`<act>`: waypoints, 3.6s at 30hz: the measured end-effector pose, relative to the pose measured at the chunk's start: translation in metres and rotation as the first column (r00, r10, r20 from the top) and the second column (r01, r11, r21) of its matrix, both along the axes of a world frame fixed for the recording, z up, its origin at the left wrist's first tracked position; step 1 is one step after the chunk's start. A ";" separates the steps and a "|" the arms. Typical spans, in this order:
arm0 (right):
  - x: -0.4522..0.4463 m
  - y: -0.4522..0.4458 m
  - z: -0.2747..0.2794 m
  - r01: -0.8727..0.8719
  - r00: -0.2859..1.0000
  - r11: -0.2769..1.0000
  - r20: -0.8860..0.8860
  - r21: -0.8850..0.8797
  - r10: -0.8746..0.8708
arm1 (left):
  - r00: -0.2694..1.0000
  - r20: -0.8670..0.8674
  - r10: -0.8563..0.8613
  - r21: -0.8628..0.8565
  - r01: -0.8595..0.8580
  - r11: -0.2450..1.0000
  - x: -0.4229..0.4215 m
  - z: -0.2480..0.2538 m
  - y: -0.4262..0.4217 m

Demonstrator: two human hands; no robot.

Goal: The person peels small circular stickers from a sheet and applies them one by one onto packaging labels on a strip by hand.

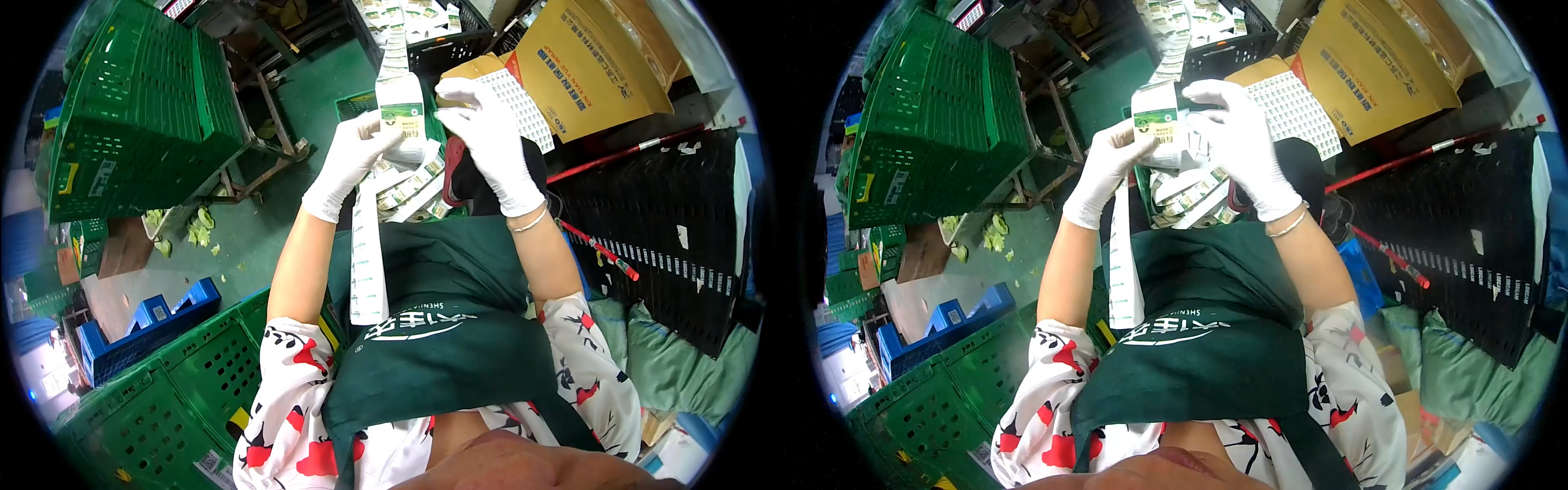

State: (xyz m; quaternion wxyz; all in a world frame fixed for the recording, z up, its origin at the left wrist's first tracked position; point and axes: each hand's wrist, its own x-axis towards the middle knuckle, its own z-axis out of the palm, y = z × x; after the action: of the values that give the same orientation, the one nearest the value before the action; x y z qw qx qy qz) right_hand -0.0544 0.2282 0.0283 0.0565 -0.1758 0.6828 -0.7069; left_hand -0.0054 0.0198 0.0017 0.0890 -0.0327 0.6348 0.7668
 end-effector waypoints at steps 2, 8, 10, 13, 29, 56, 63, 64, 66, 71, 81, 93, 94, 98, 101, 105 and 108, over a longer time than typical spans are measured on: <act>0.003 -0.011 0.003 -0.020 0.997 0.995 -0.074 0.099 0.027 | 0.999 -0.024 -0.034 -0.057 0.033 0.998 0.000 0.000 0.004; 0.004 -0.029 -0.010 0.221 0.923 0.870 -0.381 0.440 -0.042 | 0.993 0.032 -0.113 -0.103 0.115 0.988 -0.002 -0.007 0.004; -0.002 -0.021 -0.010 0.478 0.806 0.716 -0.577 0.508 -0.128 | 0.998 0.006 -0.061 -0.166 0.061 0.984 -0.002 -0.010 0.001; -0.023 0.005 -0.034 0.420 0.901 0.723 -0.348 0.548 -0.260 | 1.000 0.013 0.013 -0.131 -0.011 0.991 -0.001 0.003 -0.002; 0.052 -0.019 -0.011 -0.252 0.967 0.894 0.126 0.370 0.221 | 0.853 -0.280 0.439 -0.154 -0.492 0.857 -0.007 0.011 0.014; 0.033 -0.024 -0.022 0.368 0.896 0.917 -0.324 0.154 -0.305 | 0.829 -0.411 0.379 -0.429 -0.542 0.723 -0.024 0.007 0.023; -0.003 -0.009 -0.015 0.219 0.974 0.973 -0.034 -0.078 -0.222 | 0.985 -0.126 0.116 -0.051 -0.123 0.991 -0.015 0.019 0.010; -0.003 -0.011 -0.013 0.219 0.966 0.974 -0.151 0.054 -0.209 | 0.990 -0.130 0.049 -0.009 -0.051 0.999 -0.015 0.021 0.012; -0.003 -0.012 -0.012 0.228 0.948 0.960 -0.264 0.164 -0.180 | 0.995 -0.094 -0.018 0.006 0.019 1.000 -0.011 0.025 0.016; 0.019 -0.014 -0.008 0.052 0.993 0.997 -0.102 -0.064 -0.058 | 0.995 0.102 -0.010 0.087 0.001 0.996 -0.008 0.016 0.005; 0.020 0.000 0.010 0.166 0.986 0.985 0.025 0.036 -0.167 | 0.999 0.025 -0.030 -0.106 0.033 0.994 -0.003 0.015 0.011; 0.001 -0.011 -0.016 0.336 0.932 0.841 -0.277 0.424 -0.232 | 1.000 -0.005 -0.019 0.042 0.019 0.999 0.003 0.003 0.009; -0.002 -0.009 -0.019 0.185 0.982 0.924 -0.087 0.335 -0.165 | 1.000 0.003 -0.031 0.043 0.031 0.999 0.002 0.003 0.009; 0.020 -0.005 0.001 -0.030 0.995 0.986 0.100 0.162 0.013 | 0.996 0.093 -0.011 0.164 -0.004 0.986 -0.002 0.011 0.003; 0.037 -0.005 0.009 -0.095 0.995 0.958 0.042 0.272 0.086 | 0.990 0.137 0.032 0.140 -0.051 0.989 -0.010 0.006 -0.003; 0.021 0.004 0.012 0.062 0.988 0.980 0.127 0.188 -0.086 | 1.000 0.008 0.025 -0.028 -0.025 0.999 -0.011 0.006 0.001; 0.014 0.002 0.013 0.028 0.992 0.988 0.119 0.150 -0.046 | 1.000 -0.023 -0.007 -0.060 0.005 0.998 -0.007 0.013 0.008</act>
State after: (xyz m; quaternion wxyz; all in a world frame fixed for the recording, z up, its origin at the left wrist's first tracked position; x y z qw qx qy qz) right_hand -0.0402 0.2299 0.0410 0.0978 -0.1150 0.7319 -0.6644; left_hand -0.0123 0.0279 0.0145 0.0831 -0.0247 0.6584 0.7476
